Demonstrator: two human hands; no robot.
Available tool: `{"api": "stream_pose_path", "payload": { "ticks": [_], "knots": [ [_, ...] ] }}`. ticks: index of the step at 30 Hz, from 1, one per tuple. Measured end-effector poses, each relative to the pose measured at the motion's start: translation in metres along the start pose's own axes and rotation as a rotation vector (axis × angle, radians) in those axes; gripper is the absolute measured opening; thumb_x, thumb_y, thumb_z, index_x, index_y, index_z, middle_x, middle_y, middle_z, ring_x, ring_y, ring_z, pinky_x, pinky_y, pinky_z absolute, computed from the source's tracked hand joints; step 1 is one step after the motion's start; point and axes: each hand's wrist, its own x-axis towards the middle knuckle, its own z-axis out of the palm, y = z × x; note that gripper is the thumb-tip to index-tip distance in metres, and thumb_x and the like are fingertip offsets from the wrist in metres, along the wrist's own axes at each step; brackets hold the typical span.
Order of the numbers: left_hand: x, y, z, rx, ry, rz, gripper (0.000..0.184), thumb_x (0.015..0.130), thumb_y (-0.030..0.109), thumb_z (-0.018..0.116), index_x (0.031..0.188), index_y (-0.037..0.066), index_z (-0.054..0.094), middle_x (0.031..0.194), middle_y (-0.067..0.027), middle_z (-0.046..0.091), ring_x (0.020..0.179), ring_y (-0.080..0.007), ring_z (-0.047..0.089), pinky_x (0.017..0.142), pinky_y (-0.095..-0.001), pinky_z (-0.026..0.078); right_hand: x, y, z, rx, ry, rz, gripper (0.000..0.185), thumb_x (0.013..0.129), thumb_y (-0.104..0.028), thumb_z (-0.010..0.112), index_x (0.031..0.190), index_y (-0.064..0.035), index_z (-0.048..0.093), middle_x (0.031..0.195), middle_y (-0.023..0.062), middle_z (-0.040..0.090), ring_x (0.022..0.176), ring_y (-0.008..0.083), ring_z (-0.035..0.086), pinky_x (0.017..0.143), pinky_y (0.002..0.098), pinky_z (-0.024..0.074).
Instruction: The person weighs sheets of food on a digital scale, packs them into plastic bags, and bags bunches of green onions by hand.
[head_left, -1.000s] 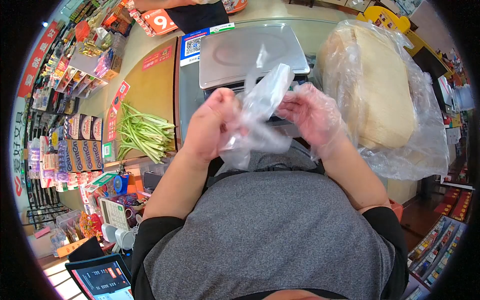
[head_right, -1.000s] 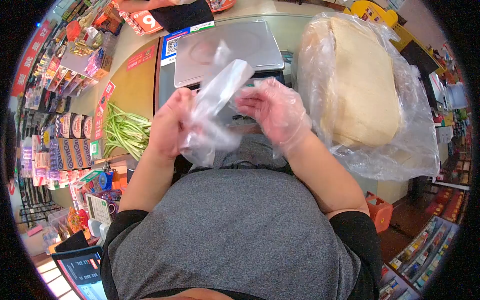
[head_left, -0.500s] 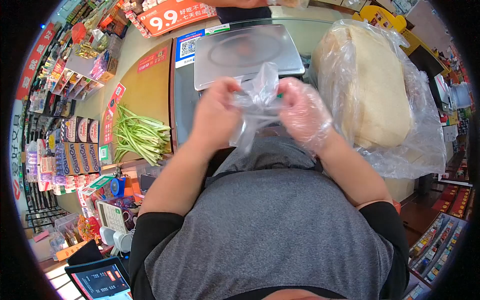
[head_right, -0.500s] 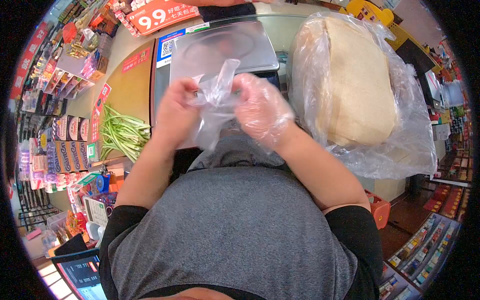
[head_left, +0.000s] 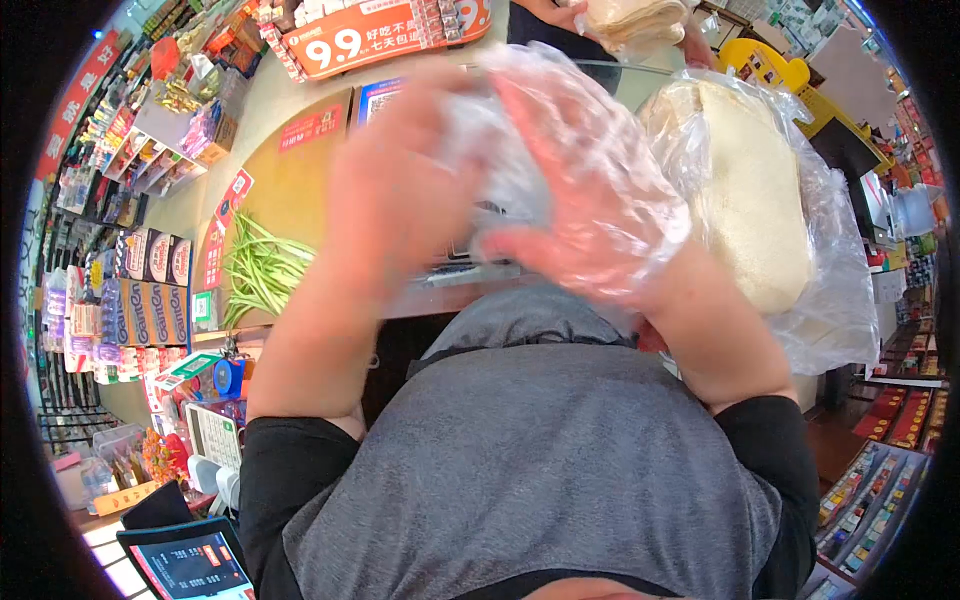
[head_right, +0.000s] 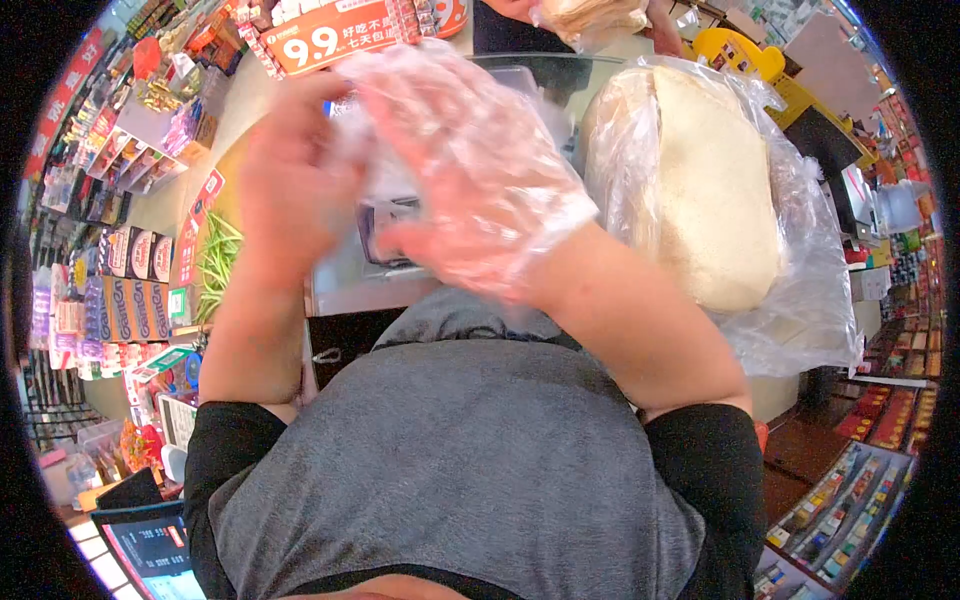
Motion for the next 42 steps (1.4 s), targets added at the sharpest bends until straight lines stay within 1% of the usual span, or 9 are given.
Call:
{"api": "stream_pose_path", "payload": {
  "ticks": [3,7,11,14,15,16,21,28,42],
  "knots": [
    [0.014,0.007,-0.019,0.306,0.068,0.127,0.039,0.082,0.007,0.059,0.121,0.009,0.062,0.108,-0.0171,0.068,0.098,-0.0349,0.068,0.086,-0.0441,0.053,0.026,0.052,0.002,-0.539,-0.318,0.156,0.027,0.090,-0.022,0.058,0.111,-0.0066,0.065,0.086,0.0122,0.068,0.086,0.0270,0.066,0.080,0.0445,0.0506],
    [0.051,-0.058,-0.102,0.650,0.431,0.052,0.034,0.084,0.007,0.053,0.114,0.004,0.068,0.113,-0.0169,0.069,0.099,-0.0340,0.066,0.090,-0.0412,0.051,0.042,0.076,-0.088,-0.310,0.048,0.510,0.035,0.095,-0.019,0.058,0.126,-0.0018,0.059,0.114,0.0161,0.067,0.099,0.0206,0.065,0.087,0.0360,0.0536],
    [0.019,-0.135,-0.098,0.598,0.794,0.545,0.018,0.087,0.008,0.061,0.101,-0.001,0.069,0.098,-0.0188,0.071,0.084,-0.0352,0.067,0.080,-0.0426,0.053,-0.033,0.126,-0.064,-0.205,0.339,0.081,0.038,0.095,-0.010,0.048,0.132,-0.0044,0.058,0.096,0.0155,0.066,0.095,0.0362,0.064,0.087,0.0469,0.0516],
    [0.010,-0.162,0.008,0.617,-0.437,-0.178,0.019,0.082,0.003,0.058,0.097,0.002,0.071,0.099,-0.0222,0.069,0.094,-0.0385,0.066,0.082,-0.0444,0.052,-0.005,0.113,0.003,-0.454,-0.974,0.680,0.038,0.097,-0.021,0.048,0.131,-0.0080,0.061,0.122,0.0182,0.065,0.126,0.0361,0.055,0.113,0.0471,0.0346],
    [-0.007,-0.165,0.024,0.527,-0.568,-0.216,0.021,0.080,0.001,0.057,0.095,0.003,0.071,0.099,-0.0234,0.069,0.097,-0.0396,0.066,0.083,-0.0451,0.051,-0.014,0.107,-0.003,-0.377,-0.960,0.648,0.042,0.097,-0.025,0.050,0.136,-0.0103,0.057,0.127,0.0200,0.062,0.128,0.0364,0.052,0.115,0.0469,0.0328],
    [-0.038,-0.203,0.045,0.337,-0.376,0.042,0.018,0.079,0.002,0.057,0.091,0.003,0.072,0.097,-0.0217,0.070,0.094,-0.0394,0.066,0.082,-0.0436,0.052,-0.026,0.103,-0.013,-0.305,-0.902,0.622,0.046,0.096,-0.028,0.053,0.140,-0.0127,0.053,0.130,0.0208,0.060,0.130,0.0364,0.051,0.116,0.0466,0.0320],
    [-0.047,-0.191,0.058,0.000,-0.522,-0.405,0.021,0.079,0.004,0.061,0.098,0.002,0.068,0.097,-0.0189,0.068,0.096,-0.0357,0.065,0.086,-0.0415,0.051,-0.122,0.083,-0.047,-0.047,-0.512,0.522,0.065,0.089,-0.035,0.065,0.149,-0.0201,0.044,0.140,0.0199,0.052,0.133,0.0359,0.047,0.118,0.0448,0.0294],
    [-0.041,-0.127,0.067,0.414,-0.051,0.163,0.053,0.075,0.010,0.073,0.125,0.005,0.058,0.124,-0.0186,0.058,0.120,-0.0377,0.052,0.103,-0.0454,0.040,-0.242,0.074,-0.091,-0.472,-0.644,0.719,0.076,0.076,-0.029,0.074,0.145,-0.0118,0.046,0.147,0.0165,0.046,0.139,0.0390,0.040,0.118,0.0436,0.0288],
    [-0.013,0.094,0.187,-0.268,-0.493,0.676,0.041,0.085,0.028,0.070,0.122,0.010,0.065,0.120,-0.0155,0.062,0.118,-0.0349,0.056,0.106,-0.0448,0.039,-0.279,0.127,-0.125,-0.328,-0.502,0.597,0.064,0.066,-0.004,0.068,0.129,-0.0096,0.061,0.137,0.0128,0.058,0.130,0.0365,0.051,0.112,0.0453,0.0394]
  ]
}}
